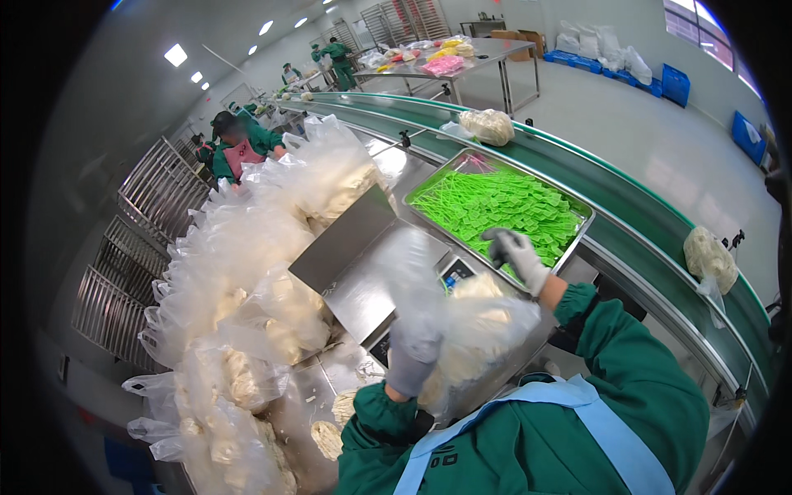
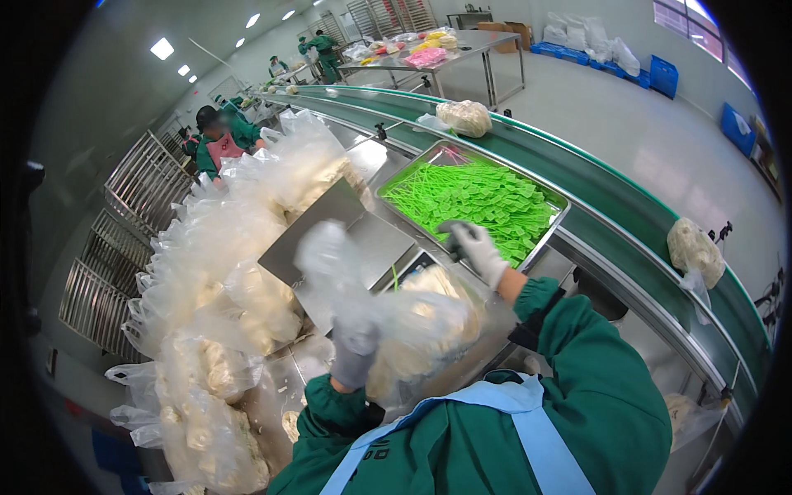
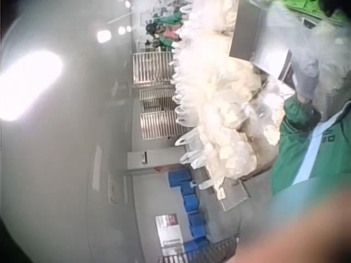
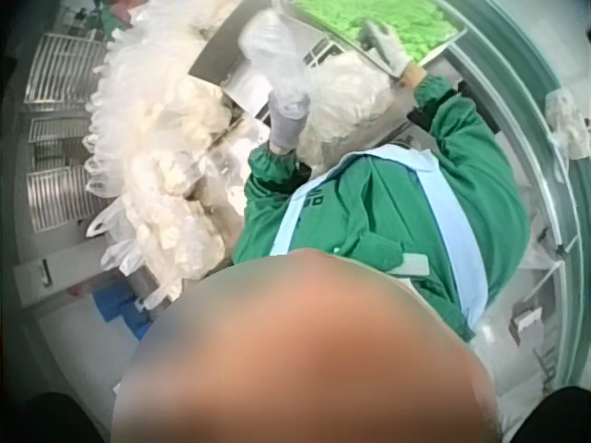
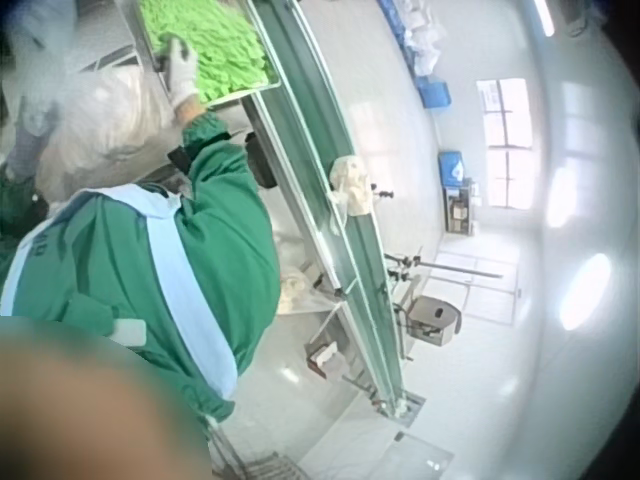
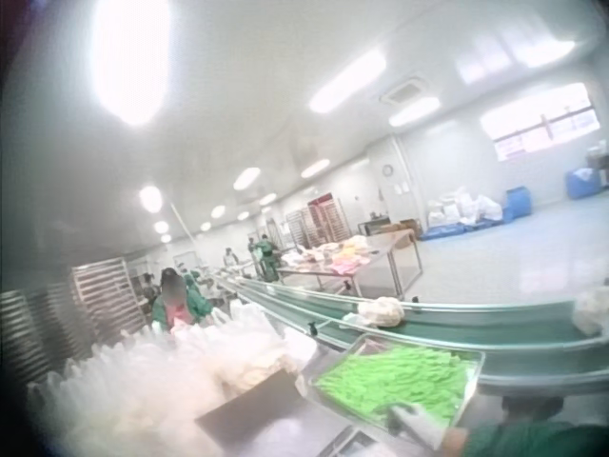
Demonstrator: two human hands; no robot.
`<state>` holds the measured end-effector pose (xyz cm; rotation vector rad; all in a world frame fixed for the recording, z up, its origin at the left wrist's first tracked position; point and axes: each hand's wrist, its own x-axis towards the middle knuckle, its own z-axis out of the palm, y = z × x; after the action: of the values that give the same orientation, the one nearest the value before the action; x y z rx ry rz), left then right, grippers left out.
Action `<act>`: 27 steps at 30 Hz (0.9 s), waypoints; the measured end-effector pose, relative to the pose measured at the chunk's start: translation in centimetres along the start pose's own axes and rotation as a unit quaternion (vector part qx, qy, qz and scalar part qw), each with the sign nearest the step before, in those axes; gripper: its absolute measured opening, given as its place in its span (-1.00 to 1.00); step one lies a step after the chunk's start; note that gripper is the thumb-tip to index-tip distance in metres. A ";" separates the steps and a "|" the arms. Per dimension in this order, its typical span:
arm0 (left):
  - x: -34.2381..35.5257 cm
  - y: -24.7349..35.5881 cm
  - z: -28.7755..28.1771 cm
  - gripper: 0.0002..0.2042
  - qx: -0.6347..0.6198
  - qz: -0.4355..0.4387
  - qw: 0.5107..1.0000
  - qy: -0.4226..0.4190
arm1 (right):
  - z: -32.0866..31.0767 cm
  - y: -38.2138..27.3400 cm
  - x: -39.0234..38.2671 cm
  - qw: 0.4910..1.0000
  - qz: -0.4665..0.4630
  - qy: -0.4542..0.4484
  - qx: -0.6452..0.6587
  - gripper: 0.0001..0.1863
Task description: The person repeatedly picks portions of noodles, places them on a digital scale, transfers them into plastic bags, and moves the filled bags onto a conveyor belt. The process is repeated continuously throughout the clip.
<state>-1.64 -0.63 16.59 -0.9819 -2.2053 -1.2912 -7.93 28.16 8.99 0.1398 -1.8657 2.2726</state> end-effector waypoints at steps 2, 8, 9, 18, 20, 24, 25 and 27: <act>2.4 1.7 2.0 -0.75 -0.208 -0.071 0.974 0.047 | -3.4 -0.9 -2.6 0.969 0.170 0.045 0.174 -0.62; 8.8 6.3 19.8 -0.89 -0.312 -0.131 0.927 0.162 | -10.7 -0.9 -9.7 0.835 0.155 -0.115 0.516 -0.58; 9.4 6.5 23.4 -0.87 -0.439 -0.185 0.871 0.118 | -14.3 -2.0 -9.4 0.823 0.149 -0.121 0.535 -0.57; 17.6 8.2 51.0 -0.80 -0.316 -0.142 0.908 -0.235 | -46.3 -11.7 -13.5 0.926 0.124 0.122 0.335 -0.49; 18.4 7.7 54.6 -0.70 -0.251 -0.142 0.917 -0.277 | -49.4 -9.9 -13.2 0.903 0.188 0.137 0.361 -0.51; 18.0 5.3 63.7 -0.62 -0.196 -0.151 0.889 -0.386 | -55.9 -4.9 -13.6 0.886 0.236 0.259 0.304 -0.45; 17.7 4.3 66.2 -0.63 -0.156 -0.133 0.890 -0.407 | -57.5 -3.7 -13.5 0.881 0.255 0.316 0.242 -0.39; 17.3 1.9 71.1 -0.56 -0.052 -0.067 0.868 -0.489 | -60.0 -1.8 -13.1 0.865 0.247 0.423 0.113 -0.29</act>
<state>-11.29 68.23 -6.18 -1.8551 -2.9767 -1.0784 8.38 85.96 -3.90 -1.2262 -1.2264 2.2310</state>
